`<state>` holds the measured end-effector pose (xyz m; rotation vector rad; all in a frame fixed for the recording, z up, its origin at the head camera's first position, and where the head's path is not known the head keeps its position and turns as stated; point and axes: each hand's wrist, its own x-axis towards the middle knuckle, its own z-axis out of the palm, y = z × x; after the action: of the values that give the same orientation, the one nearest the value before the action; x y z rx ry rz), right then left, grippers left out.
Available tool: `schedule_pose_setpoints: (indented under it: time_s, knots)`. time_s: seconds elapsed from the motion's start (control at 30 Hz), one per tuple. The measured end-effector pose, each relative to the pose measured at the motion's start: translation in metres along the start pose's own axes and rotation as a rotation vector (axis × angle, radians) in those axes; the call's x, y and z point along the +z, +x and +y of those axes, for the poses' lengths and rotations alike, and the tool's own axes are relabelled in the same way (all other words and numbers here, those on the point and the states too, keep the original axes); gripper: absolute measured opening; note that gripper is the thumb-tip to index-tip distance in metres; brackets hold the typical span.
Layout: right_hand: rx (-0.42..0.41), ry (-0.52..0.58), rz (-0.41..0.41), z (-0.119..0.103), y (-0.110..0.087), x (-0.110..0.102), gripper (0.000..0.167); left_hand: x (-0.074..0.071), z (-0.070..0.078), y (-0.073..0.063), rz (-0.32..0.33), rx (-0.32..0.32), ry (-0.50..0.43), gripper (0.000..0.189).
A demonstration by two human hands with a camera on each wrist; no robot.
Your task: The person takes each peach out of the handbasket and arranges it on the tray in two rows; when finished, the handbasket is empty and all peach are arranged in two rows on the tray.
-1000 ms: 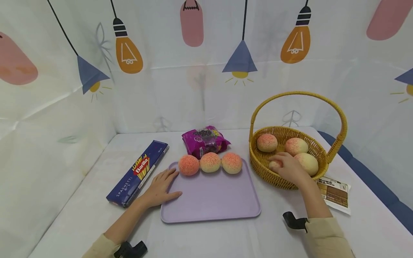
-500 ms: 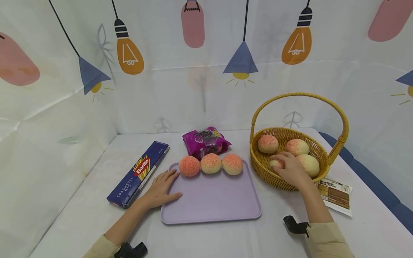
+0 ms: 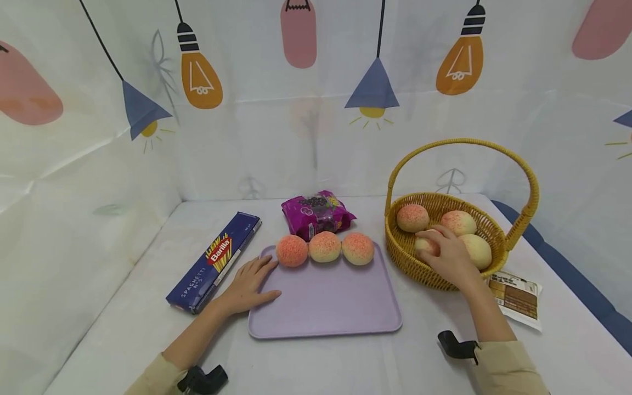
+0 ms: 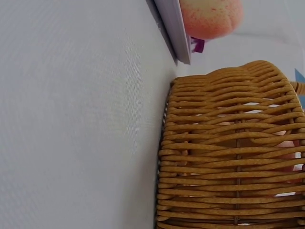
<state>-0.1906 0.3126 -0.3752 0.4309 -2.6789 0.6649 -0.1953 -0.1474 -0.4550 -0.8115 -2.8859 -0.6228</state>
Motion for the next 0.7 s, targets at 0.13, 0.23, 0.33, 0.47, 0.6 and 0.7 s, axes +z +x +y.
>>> schedule_pose_setpoints:
  time_s: [0.13, 0.23, 0.33, 0.47, 0.6, 0.7]
  knots:
    - [-0.016, 0.006, 0.069, -0.002, 0.000, 0.001, 0.036, -0.001, 0.000, 0.001, -0.008, 0.006, 0.002, 0.075]
    - [-0.036, 0.017, 0.125, -0.005, 0.001, 0.002, 0.040, 0.000, 0.000, 0.001, -0.024, -0.002, 0.006, 0.076]
    - [-0.061, 0.037, 0.192, -0.010, 0.003, 0.003, 0.044, -0.001, 0.000, 0.001, -0.019, -0.004, 0.006, 0.076]
    - [-0.083, 0.064, 0.264, -0.024, 0.008, 0.002, 0.046, -0.002, 0.001, 0.002, -0.018, -0.004, 0.003, 0.076]
    - [-0.110, 0.086, 0.283, -0.040, 0.013, 0.002, 0.045, -0.003, 0.001, 0.001, -0.030, -0.008, 0.000, 0.076]
    - [-0.147, 0.090, 0.276, -0.052, 0.016, 0.004, 0.046, -0.004, 0.001, 0.001, -0.033, -0.007, -0.004, 0.075]
